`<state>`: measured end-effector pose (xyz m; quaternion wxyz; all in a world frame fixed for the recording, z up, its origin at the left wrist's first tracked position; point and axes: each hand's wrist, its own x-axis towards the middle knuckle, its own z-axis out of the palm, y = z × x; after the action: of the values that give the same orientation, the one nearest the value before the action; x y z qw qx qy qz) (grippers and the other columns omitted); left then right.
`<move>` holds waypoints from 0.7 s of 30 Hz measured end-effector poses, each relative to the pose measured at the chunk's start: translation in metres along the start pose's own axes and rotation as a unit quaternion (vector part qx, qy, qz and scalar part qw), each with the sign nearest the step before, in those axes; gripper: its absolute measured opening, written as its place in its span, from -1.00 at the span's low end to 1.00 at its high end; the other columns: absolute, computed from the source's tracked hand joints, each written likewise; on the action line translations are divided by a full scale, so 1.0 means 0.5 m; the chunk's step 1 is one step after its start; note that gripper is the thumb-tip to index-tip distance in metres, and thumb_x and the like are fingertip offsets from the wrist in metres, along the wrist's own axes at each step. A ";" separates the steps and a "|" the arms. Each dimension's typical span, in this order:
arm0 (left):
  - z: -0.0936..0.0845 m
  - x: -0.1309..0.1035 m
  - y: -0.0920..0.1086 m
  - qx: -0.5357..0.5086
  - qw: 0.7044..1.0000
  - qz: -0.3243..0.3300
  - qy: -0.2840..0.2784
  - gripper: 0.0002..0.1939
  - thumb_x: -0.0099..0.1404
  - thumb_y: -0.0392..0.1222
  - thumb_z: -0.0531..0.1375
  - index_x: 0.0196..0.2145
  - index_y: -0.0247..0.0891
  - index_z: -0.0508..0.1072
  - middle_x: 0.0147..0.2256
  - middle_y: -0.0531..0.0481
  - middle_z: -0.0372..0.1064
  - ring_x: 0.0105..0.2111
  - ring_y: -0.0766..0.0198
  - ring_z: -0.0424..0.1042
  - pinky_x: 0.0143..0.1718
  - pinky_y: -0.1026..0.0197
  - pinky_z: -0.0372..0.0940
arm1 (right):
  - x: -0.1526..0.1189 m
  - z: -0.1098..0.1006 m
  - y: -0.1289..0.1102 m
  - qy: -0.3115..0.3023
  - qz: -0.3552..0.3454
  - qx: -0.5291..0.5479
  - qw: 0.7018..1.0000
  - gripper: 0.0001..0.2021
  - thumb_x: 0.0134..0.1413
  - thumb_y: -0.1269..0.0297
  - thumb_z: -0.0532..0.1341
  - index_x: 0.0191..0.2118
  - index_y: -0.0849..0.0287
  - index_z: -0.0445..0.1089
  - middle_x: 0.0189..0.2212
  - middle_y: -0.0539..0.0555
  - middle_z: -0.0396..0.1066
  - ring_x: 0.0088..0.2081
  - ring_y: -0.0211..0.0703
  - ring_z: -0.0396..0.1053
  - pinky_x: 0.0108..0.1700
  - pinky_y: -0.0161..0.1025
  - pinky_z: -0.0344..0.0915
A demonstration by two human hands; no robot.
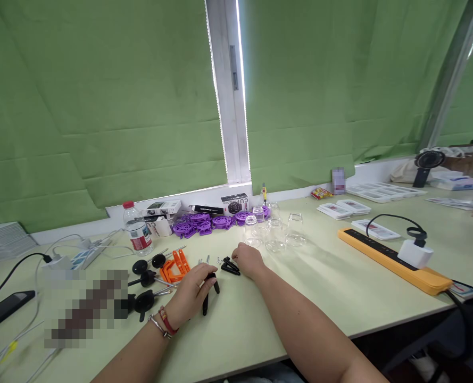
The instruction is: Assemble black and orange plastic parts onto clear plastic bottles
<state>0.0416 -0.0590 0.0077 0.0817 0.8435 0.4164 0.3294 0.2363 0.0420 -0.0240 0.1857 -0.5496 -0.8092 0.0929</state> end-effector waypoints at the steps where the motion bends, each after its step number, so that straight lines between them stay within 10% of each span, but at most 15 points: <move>1: 0.000 0.000 -0.001 -0.001 1.000 0.001 0.001 -0.79 0.32 -0.21 0.00 -0.16 -0.24 0.37 -0.27 -0.11 0.38 -0.23 0.19 0.36 -0.19 0.13 0.29 | 0.001 0.000 0.000 0.000 0.001 -0.001 1.000 -0.76 0.08 0.40 0.09 -0.27 0.09 0.51 -0.25 0.08 0.36 -0.24 -0.21 0.31 -0.33 -0.33 0.05; 21: 0.016 -0.005 -0.014 -0.052 0.997 -0.062 0.017 -0.64 0.27 -0.20 0.06 0.03 -0.22 0.20 -0.30 -0.03 0.34 -0.32 0.26 0.34 -0.22 0.13 0.28 | -0.024 -0.037 -0.026 0.065 -0.030 0.081 0.994 -0.76 0.12 0.38 0.06 -0.30 0.14 0.49 -0.28 0.07 0.37 -0.27 -0.22 0.32 -0.27 -0.33 0.15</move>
<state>0.0410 -0.0554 -0.0027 0.1386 0.8050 0.4515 0.3590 0.2365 0.0248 -0.0050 0.2847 -0.5133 -0.8012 0.1170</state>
